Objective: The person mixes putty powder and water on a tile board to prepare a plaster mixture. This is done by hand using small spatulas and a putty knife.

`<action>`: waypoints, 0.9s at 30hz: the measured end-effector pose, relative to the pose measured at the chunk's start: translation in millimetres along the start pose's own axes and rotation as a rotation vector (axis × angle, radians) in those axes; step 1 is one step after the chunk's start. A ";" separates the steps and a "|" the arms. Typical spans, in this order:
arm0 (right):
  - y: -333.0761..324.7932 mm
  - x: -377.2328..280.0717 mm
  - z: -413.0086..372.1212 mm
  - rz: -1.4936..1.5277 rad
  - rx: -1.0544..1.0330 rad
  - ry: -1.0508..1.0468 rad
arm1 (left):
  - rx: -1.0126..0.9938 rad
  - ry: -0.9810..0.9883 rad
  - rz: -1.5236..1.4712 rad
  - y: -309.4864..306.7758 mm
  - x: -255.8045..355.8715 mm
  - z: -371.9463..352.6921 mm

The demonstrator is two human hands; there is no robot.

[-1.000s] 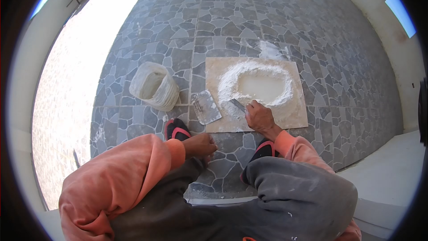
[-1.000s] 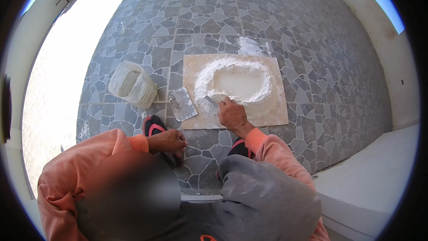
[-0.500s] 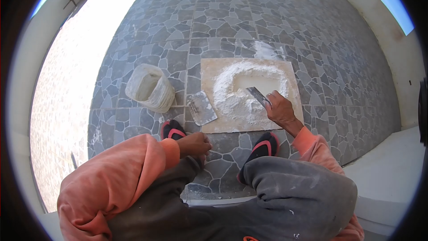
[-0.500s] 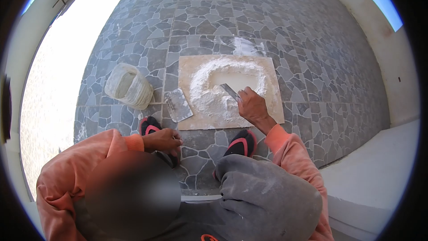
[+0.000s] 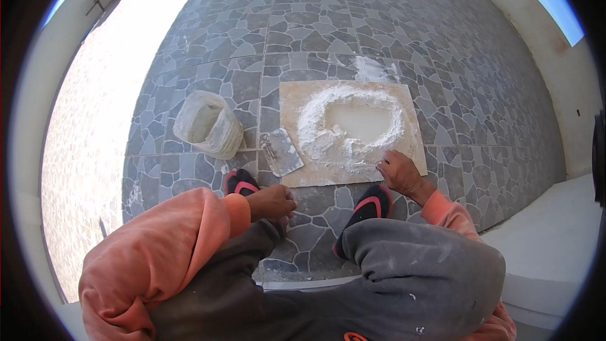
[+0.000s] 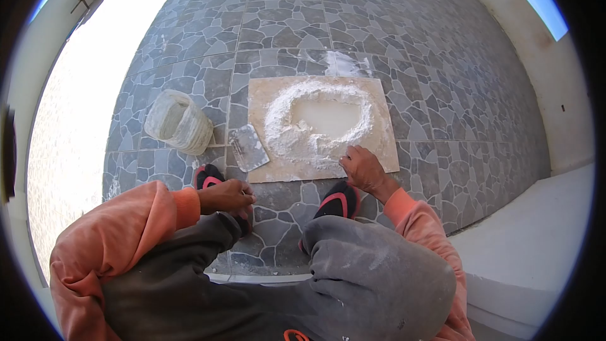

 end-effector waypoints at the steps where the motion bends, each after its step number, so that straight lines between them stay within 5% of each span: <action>1: 4.3 0.0 -3.9 -0.014 -0.033 -0.025 | 0.002 0.001 0.006 -0.4 0.9 -0.6; 13: 50.9 -2.8 -30.9 -0.193 -0.150 -0.247 | -0.008 0.008 0.001 0.4 -0.8 -0.6; 27: 68.4 -22.6 33.8 -0.183 -0.087 -0.241 | -0.006 0.011 -0.031 1.1 1.2 -1.3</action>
Point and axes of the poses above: each hand's wrist, its own z-axis towards the middle knuckle, its own y-axis out of the palm, x = y × z, the point moved 4 cm from there along z, towards the middle knuckle, and after that the axes turned 12 degrees about z, right-handed, at the moved point
